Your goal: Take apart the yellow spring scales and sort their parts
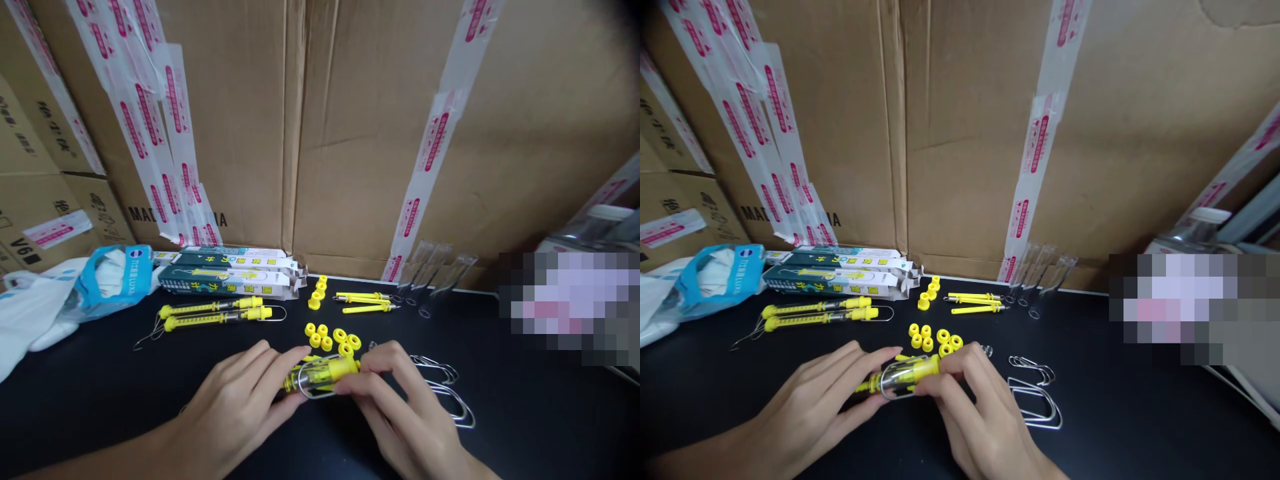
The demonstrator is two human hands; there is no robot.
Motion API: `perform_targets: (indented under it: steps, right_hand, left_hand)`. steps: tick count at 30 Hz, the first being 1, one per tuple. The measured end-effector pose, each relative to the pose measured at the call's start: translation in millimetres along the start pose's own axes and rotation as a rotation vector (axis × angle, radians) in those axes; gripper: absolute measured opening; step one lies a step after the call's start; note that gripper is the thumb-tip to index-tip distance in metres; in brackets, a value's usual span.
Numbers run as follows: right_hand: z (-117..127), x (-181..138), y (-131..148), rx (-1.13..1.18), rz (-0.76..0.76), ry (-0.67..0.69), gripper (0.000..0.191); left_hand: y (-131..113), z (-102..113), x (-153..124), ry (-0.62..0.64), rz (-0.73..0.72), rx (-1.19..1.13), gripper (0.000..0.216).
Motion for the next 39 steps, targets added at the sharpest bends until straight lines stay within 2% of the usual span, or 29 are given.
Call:
perform_targets:
  steps: [6, 13, 21, 25, 30, 34, 39]
  right_hand:
    - [-3.0, 7.4, -4.7, 0.185, -0.122, 0.074, 0.018]
    - [-4.5, 2.1, -23.4, 0.245, -0.36, 0.063, 0.012]
    - [-7.4, 3.1, -22.2, 0.218, -0.344, 0.146, 0.01]
    - [-12.8, -3.4, -21.7, 0.261, -0.39, 0.158, 0.024]
    - [-23.6, -12.1, -24.8, 0.25, -0.447, 0.196, 0.015]
    - [-21.2, -12.6, -23.3, 0.06, -0.401, 0.164, 0.02]
    - [-12.2, -2.8, -6.1, -0.185, -0.186, 0.121, 0.02]
  left_hand:
    - [1.6, -1.7, 0.2, 0.016, -0.007, -0.09, 0.023]
    - [3.5, 1.9, 1.9, -0.034, -0.023, -0.004, 0.026]
    - [2.8, 0.0, -3.6, -0.027, -0.075, 0.139, 0.028]
    - [0.5, 0.7, -3.6, -0.034, -0.1, 0.224, 0.03]
    - [-6.3, 5.6, 0.4, -0.061, -0.148, 0.274, 0.03]
    - [-10.5, 3.6, -1.5, -0.038, -0.156, 0.264, 0.028]
    - [-10.4, 3.5, -0.5, -0.064, -0.114, 0.266, 0.026]
Point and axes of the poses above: each hand's wrist, its own x-axis towards the middle knuckle, its own z-axis out of the back of the hand, y = z × x, the point moved 7 cm from there along x, towards the middle knuckle, and after that the axes turned 14 degrees about -x, right-handed, at the moved point
